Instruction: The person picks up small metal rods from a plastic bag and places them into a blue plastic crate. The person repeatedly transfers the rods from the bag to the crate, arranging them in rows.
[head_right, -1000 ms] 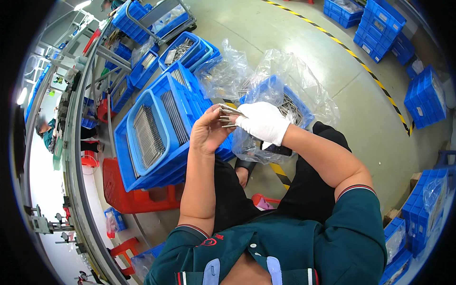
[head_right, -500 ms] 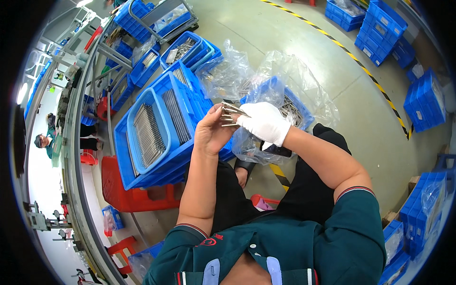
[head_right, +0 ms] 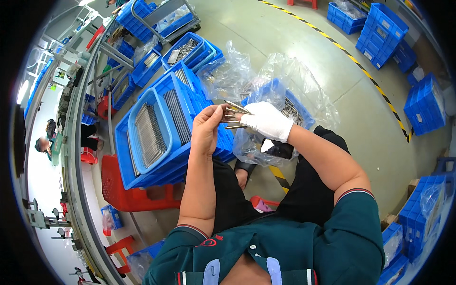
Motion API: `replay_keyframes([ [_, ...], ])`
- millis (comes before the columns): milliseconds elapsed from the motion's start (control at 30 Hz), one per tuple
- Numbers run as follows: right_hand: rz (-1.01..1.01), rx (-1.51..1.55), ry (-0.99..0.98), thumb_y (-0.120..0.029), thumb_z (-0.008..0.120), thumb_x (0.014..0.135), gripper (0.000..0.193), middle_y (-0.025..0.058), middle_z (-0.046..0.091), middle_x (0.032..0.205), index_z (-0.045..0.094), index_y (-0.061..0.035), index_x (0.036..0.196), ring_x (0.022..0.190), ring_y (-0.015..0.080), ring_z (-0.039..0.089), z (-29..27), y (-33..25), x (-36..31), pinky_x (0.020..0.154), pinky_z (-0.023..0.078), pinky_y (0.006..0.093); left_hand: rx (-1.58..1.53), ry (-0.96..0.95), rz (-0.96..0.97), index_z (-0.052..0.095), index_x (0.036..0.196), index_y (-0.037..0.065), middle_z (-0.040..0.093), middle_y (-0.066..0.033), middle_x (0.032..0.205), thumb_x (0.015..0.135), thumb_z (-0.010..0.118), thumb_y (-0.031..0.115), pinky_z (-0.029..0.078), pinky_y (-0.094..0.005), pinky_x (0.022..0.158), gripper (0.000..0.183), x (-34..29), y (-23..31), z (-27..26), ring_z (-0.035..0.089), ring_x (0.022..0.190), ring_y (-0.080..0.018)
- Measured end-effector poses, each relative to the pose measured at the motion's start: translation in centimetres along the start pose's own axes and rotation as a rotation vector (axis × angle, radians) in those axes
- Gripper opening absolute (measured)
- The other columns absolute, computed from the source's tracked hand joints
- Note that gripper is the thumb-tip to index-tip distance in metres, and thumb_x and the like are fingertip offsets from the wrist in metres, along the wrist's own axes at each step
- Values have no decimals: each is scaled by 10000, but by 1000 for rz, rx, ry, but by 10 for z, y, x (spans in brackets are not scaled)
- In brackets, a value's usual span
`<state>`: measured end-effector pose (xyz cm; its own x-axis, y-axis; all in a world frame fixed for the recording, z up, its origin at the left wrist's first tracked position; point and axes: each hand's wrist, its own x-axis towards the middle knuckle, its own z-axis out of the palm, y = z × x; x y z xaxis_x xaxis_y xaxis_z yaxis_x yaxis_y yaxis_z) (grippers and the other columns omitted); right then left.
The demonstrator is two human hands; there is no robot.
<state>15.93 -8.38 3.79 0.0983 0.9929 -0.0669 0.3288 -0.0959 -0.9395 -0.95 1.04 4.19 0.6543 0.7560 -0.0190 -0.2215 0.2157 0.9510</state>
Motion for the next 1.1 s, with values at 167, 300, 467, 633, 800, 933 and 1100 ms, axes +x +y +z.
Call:
replay_keyframes([
  [167, -8, -43, -47, -302, 574, 881, 312, 55, 512, 625, 610, 3, 823, 597, 136, 456, -1, -10, -4, 563, 394, 311, 240, -25, 65, 659, 915, -15, 628, -6, 805, 856, 670, 167, 414, -206, 679, 192, -3, 3, -9, 534, 742, -56],
  [300, -72, -179, 2, -309, 576, 877, 315, 82, 507, 615, 598, 1, 823, 578, 153, 467, 1, -9, -4, 554, 394, 319, 291, -38, 52, 651, 890, -15, 621, 0, 791, 857, 671, 169, 406, -203, 667, 188, -2, 1, -11, 526, 724, -53],
  [467, -27, -165, 3, -315, 571, 880, 327, 96, 517, 617, 590, 5, 815, 565, 176, 474, 2, -9, -5, 555, 400, 333, 192, -65, 45, 645, 928, -17, 639, -22, 825, 872, 651, 176, 419, -216, 698, 201, -3, 1, -7, 546, 741, -67],
  [633, -9, -135, -25, -326, 568, 882, 336, 91, 513, 621, 585, 3, 816, 577, 169, 474, 2, -9, -3, 561, 401, 329, 193, -39, 38, 628, 956, -34, 608, 2, 818, 872, 655, 174, 403, -207, 671, 226, -1, 6, -3, 508, 744, -51],
  [800, -15, -133, -61, -341, 566, 885, 350, 74, 512, 626, 583, 2, 820, 592, 154, 470, 1, -8, -2, 565, 400, 319, 297, -53, 28, 637, 961, -33, 600, 2, 816, 878, 645, 168, 391, -197, 677, 218, -2, 0, -12, 500, 749, -50],
  [933, 40, -65, -71, -359, 571, 881, 363, 66, 510, 624, 587, -1, 820, 596, 151, 465, -3, -9, -3, 567, 398, 313, 302, 139, 175, 654, 960, -19, 597, -2, 815, 884, 637, 167, 384, -194, 669, 202, 2, 9, -24, 491, 741, -53],
  [1100, 47, -126, -108, -381, 570, 875, 382, 82, 523, 626, 597, -3, 826, 597, 160, 471, 1, -16, -8, 579, 403, 314, 249, 59, 96, 674, 941, -8, 616, -16, 791, 878, 642, 187, 392, -216, 670, 207, -1, 10, -14, 516, 734, -76],
])
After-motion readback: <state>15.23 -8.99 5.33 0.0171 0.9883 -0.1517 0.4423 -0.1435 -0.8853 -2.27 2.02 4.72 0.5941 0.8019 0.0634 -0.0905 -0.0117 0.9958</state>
